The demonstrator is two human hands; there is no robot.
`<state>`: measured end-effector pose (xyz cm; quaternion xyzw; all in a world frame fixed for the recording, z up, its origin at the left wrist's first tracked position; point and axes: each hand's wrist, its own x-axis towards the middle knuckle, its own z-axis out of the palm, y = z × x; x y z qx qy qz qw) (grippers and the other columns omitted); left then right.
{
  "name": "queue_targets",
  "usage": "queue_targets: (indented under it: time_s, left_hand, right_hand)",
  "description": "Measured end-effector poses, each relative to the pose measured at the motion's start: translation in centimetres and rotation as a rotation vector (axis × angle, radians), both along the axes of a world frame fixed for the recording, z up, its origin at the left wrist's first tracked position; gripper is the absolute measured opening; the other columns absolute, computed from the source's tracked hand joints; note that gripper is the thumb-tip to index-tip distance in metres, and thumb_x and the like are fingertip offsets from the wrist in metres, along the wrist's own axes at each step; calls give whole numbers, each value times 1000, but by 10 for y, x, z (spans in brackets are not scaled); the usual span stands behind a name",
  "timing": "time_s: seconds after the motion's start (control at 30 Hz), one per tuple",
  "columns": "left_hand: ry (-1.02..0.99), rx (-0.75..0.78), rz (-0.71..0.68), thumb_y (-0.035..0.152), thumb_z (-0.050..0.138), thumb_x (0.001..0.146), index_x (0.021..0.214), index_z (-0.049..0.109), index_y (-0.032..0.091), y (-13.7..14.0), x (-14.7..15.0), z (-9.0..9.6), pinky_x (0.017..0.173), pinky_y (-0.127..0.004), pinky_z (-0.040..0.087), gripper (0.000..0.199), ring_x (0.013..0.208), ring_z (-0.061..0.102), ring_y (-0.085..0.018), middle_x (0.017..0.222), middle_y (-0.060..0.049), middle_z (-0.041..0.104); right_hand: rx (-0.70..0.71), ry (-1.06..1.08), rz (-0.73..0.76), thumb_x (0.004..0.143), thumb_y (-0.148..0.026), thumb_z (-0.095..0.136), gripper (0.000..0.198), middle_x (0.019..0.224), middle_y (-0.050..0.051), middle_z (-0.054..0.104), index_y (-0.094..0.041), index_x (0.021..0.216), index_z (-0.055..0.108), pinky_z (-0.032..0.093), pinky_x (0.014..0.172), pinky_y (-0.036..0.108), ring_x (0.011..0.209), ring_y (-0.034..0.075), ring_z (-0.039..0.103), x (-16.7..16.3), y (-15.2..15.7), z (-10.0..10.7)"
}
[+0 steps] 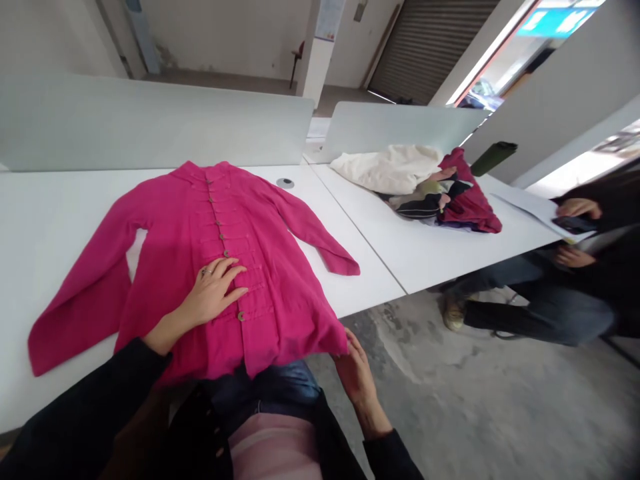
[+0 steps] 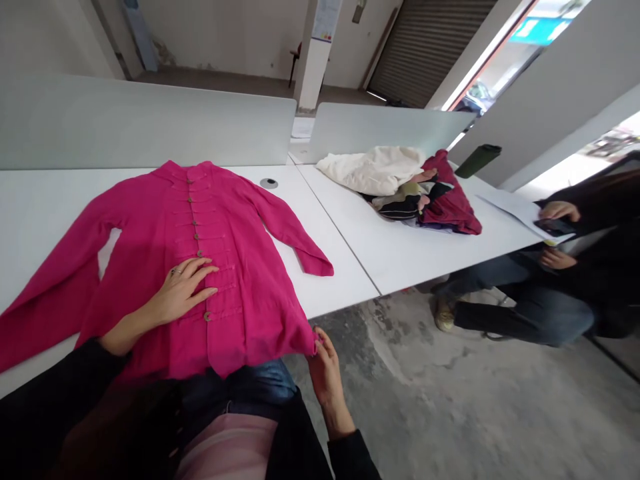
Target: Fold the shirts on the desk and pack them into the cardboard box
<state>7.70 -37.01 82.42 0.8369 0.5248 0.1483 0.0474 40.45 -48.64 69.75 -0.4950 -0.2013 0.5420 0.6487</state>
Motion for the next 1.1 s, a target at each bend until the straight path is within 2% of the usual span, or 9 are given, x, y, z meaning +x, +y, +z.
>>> queue_targets:
  time_s: [0.13,0.3,0.43,0.53,0.67,0.77,0.87,0.93,1.1]
  left_hand:
    - [8,-1,-1,53,41,93,128,54,23,-2,1,1,108,-52,33,49,134,37,-30,142,-12,47]
    - [20,21,-12,52,41,93,129,53,23,-4,0,3,108,-52,33,48,134,37,-30,141,-12,48]
    - [17,21,-10,52,42,93,129,54,24,-5,0,5,107,-52,34,47,133,39,-29,141,-12,49]
    - [23,22,-4,51,44,92,129,54,23,-6,1,7,107,-51,35,47,133,39,-29,141,-12,49]
    - [19,21,5,50,45,92,128,56,25,-7,2,8,108,-50,35,46,133,40,-29,140,-11,50]
    - [12,19,3,50,46,91,128,56,26,-6,1,7,107,-51,36,45,131,41,-29,139,-11,51]
    - [3,25,-14,50,47,91,128,56,26,-5,0,6,107,-52,35,45,132,41,-30,140,-11,51]
    - [5,34,-19,51,46,91,128,56,27,-4,-1,5,107,-51,35,44,132,41,-29,140,-11,51]
    - [28,43,-26,53,44,92,127,57,23,-4,-1,6,106,-50,36,48,131,42,-30,139,-12,51]
  right_hand:
    - [1,-103,5,57,-44,82,37,64,-4,57,-22,73,58,40,59,23,59,12,50,27,-22,6]
    - [-11,-163,46,58,-51,79,41,57,-3,52,-22,63,51,38,51,24,51,12,45,59,-41,-4]
    - [-46,-247,188,57,-54,80,41,78,4,68,-21,79,69,50,73,33,76,21,62,57,-25,-11]
    - [-24,-143,166,58,-66,76,55,105,9,70,-23,92,73,46,95,44,102,28,62,43,-3,-7]
    - [-25,-300,207,56,-55,83,51,108,11,70,-21,93,74,41,102,44,110,29,59,25,18,10]
    - [4,-400,178,56,-49,84,48,105,11,70,-19,92,72,46,94,39,106,28,60,16,23,23]
    - [-19,-362,194,59,-51,82,44,85,7,70,-17,85,71,50,74,31,81,22,62,14,23,29]
    - [-34,-329,237,60,-51,81,40,71,4,66,-16,76,70,47,64,28,66,17,58,17,23,28]
    - [-40,-374,180,61,-55,79,42,62,1,59,-16,70,67,40,55,24,56,13,49,43,22,25]
